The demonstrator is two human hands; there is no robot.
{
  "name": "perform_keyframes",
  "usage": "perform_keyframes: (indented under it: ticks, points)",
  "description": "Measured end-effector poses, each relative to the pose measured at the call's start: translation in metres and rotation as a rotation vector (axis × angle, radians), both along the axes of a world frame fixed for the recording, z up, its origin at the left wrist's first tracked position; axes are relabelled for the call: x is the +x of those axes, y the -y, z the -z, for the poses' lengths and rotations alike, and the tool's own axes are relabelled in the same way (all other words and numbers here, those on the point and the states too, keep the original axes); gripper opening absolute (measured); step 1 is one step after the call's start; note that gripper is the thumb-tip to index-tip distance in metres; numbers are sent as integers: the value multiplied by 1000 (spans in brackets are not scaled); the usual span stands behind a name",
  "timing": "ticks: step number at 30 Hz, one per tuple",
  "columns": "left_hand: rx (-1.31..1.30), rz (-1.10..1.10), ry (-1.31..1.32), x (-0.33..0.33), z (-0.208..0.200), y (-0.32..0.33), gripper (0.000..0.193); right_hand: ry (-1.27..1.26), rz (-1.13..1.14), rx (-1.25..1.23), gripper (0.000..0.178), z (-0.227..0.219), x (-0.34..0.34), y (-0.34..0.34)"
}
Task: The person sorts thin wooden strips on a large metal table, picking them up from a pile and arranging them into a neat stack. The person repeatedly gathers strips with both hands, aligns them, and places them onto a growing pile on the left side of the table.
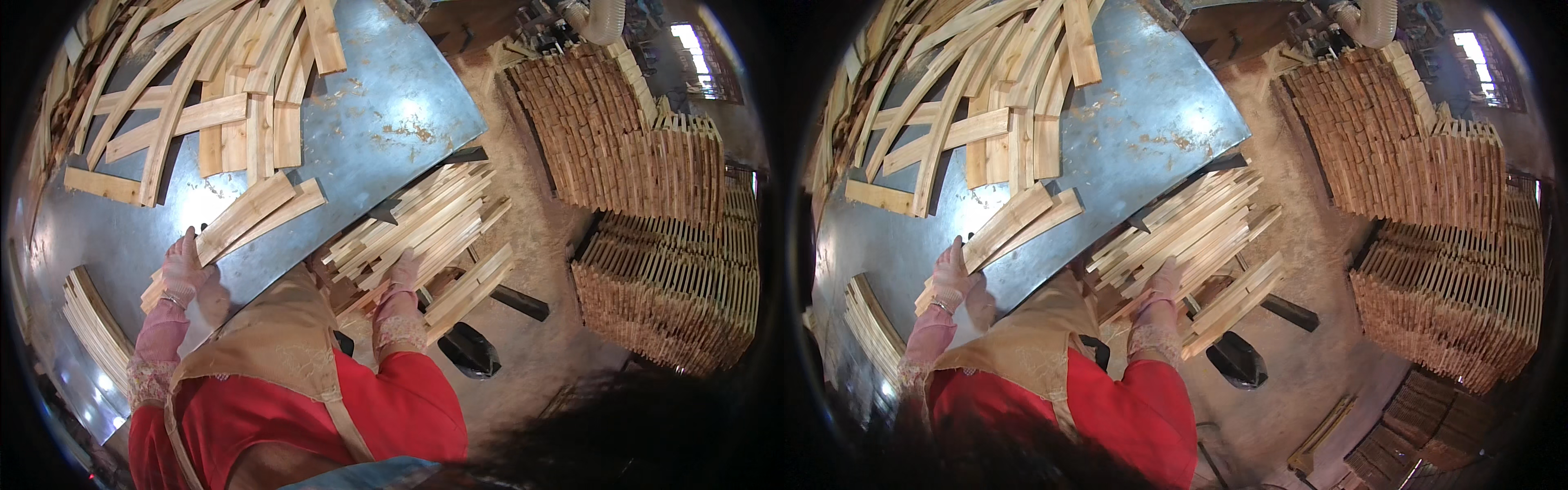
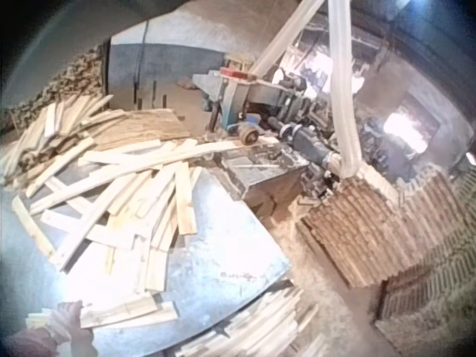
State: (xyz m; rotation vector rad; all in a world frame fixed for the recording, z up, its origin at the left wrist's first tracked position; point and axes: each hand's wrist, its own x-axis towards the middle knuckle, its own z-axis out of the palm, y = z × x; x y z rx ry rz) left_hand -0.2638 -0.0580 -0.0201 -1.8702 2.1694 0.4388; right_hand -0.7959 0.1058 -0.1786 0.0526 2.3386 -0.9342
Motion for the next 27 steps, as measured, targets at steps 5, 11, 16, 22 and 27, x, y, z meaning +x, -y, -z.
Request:
perform_keyframes:
  ticks: [5,11,16,22,27]
  points:
    - [80,-12,8,8,-1,0,115,5,-25,-38,76,11,-14,-1]
    - [-100,-32,-243,8,-50,-11,87,-437,-744,478,59,66,-63,-35]
    - [-64,-572,-593,32,-123,-32,92,-593,-245,-393,61,-121,13,77]
    - [-11,-817,-1563,104,-96,14,86,-30,-1051,-881,61,-206,224,181]
    - [69,-1092,-1758,169,-68,-13,69,943,-1653,-221,47,-229,501,198]
